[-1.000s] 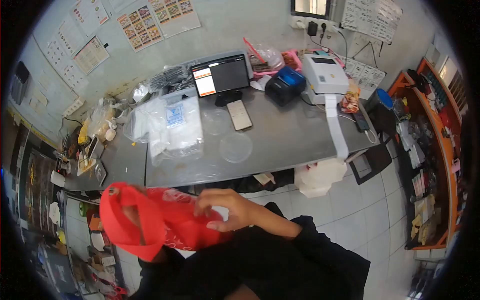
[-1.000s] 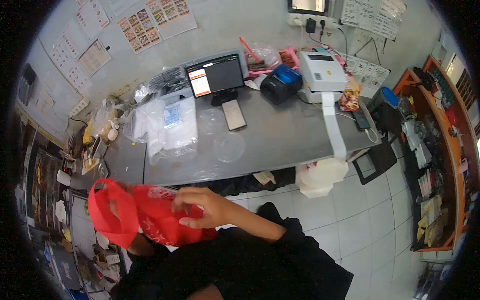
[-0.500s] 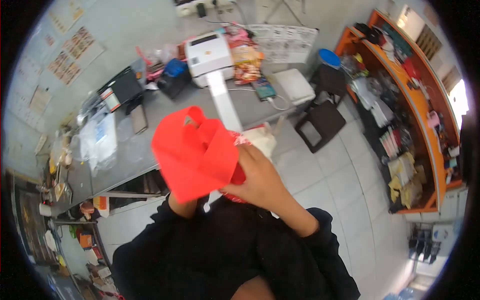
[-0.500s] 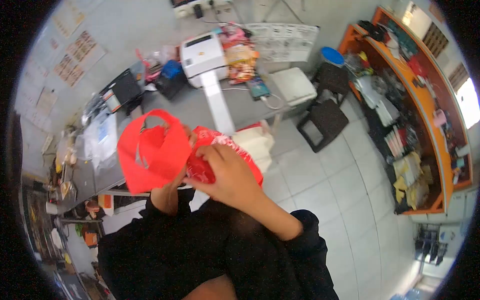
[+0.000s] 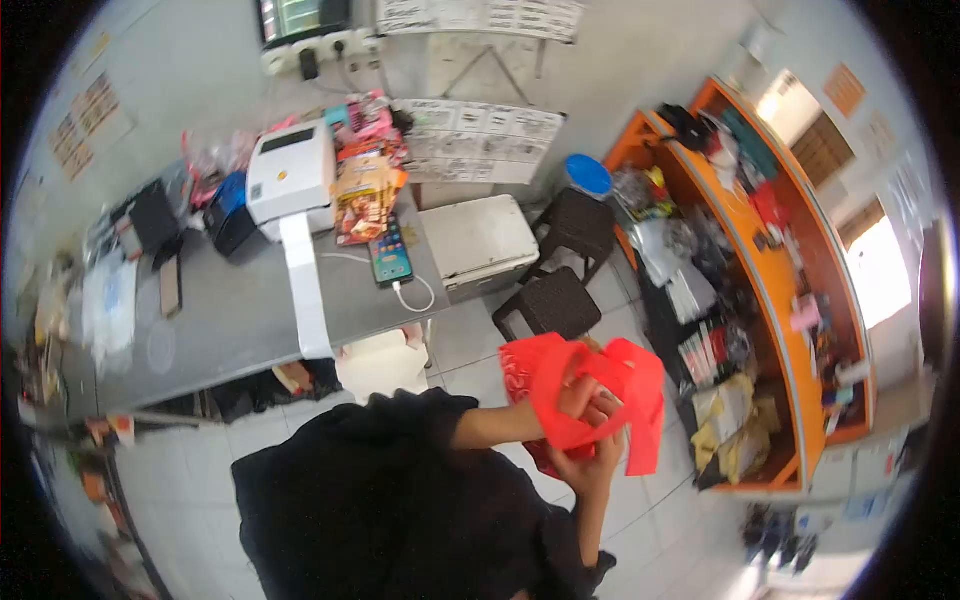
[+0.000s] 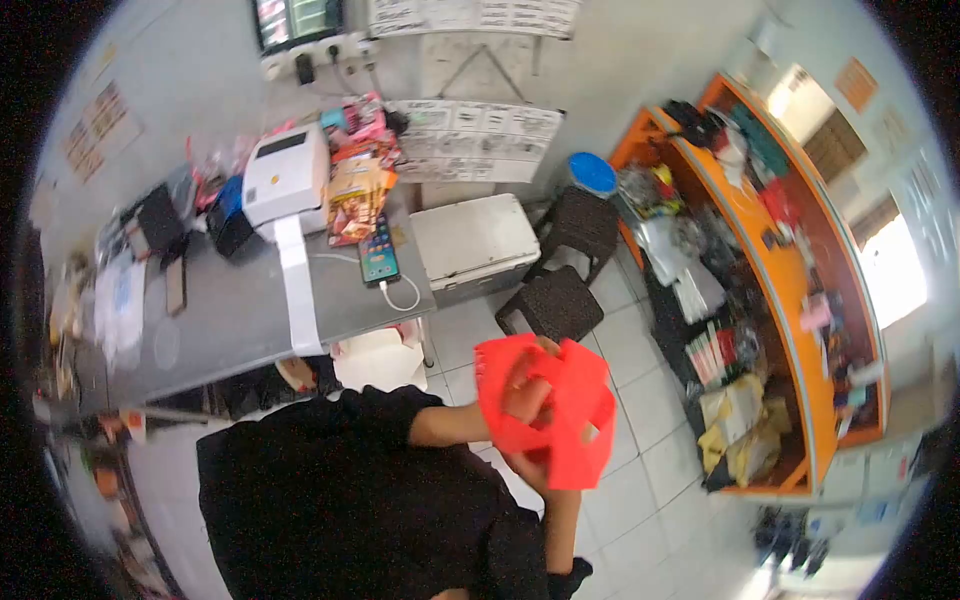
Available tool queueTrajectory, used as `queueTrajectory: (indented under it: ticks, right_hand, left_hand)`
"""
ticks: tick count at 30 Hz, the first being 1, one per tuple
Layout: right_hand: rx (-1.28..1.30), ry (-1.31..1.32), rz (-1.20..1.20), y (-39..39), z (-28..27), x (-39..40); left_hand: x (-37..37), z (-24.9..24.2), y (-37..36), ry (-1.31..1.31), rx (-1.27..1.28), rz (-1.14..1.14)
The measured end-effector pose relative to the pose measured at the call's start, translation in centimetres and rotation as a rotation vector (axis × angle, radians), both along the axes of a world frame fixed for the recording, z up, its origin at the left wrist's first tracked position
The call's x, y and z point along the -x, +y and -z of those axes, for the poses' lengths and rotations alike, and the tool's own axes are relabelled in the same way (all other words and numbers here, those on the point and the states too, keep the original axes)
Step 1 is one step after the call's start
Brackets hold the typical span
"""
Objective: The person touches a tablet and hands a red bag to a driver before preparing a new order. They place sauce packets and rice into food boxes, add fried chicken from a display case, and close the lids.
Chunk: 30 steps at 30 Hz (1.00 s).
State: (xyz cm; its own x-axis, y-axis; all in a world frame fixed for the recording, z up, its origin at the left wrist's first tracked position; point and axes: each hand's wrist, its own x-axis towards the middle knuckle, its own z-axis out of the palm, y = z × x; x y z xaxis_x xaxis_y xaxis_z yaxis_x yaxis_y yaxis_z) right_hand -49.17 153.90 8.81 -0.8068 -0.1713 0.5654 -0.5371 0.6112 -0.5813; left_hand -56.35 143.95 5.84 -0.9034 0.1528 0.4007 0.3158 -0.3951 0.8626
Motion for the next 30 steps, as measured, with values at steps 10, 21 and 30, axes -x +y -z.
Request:
queueTrajectory:
  ticks: [10, 21, 30]
  right_hand:
    - [0.466, -0.127, -0.282, 8.4, 4.0, 2.0]
    - [0.929, -0.112, -0.719, -18.6, 1.6, 8.8]
    - [-0.247, 0.439, -0.655, -70.4, 1.8, 13.0]
  left_hand:
    - [-0.6, 1.2, 0.8, -0.154, -0.101, -0.001]
    - [-13.4, -1.3, -25.9, -0.109, -0.590, -0.080]
    - [-17.3, 1.0, -49.2, -0.025, -0.818, -0.179]
